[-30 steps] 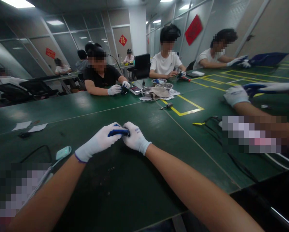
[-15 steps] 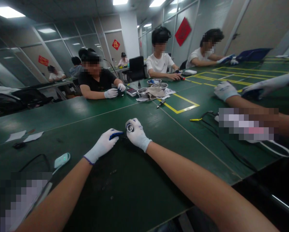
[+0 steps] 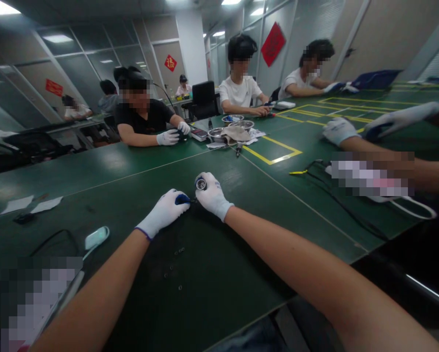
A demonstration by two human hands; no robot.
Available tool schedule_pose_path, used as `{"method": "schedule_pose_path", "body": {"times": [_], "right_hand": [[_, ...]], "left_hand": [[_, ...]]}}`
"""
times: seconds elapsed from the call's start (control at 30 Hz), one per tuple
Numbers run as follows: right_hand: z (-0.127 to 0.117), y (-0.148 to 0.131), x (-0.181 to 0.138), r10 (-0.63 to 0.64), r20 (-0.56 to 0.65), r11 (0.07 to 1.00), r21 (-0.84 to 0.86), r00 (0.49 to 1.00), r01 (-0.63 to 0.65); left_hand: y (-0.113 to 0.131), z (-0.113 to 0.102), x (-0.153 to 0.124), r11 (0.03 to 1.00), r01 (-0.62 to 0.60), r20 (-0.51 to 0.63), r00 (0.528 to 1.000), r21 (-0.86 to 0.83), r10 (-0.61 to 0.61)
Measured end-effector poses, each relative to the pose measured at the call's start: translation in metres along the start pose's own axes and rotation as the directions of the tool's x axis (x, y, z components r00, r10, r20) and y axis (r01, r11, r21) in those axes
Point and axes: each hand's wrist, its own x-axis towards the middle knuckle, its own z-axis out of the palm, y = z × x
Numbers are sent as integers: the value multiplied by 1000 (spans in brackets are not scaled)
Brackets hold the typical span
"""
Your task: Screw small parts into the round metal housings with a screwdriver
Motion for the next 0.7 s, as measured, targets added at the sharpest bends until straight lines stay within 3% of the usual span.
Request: {"method": "schedule_pose_path", "body": {"times": [0.23, 0.37, 0.53, 0.63, 0.7], "right_hand": [[0, 1, 2, 11, -10, 999, -30, 1000, -12], [-1, 2, 3, -28, 28, 999, -42, 999, 29], [3, -2, 2, -89, 81, 995, -30, 993, 92], [5, -5, -1, -132, 129, 991, 5, 983, 133], [5, -8, -4, -160, 168, 987, 32, 973, 157]], "left_hand": [[-12, -6, 3, 947, -117, -77, 992, -298, 98], [-14, -8, 2, 843, -130, -142, 988, -522, 64], [-11, -7, 3, 671, -82, -113, 994, -737, -2], [-5, -9, 3, 593, -97, -125, 992, -799, -6], [-1, -12, 1, 608, -145, -159, 987, -781, 30]]}}
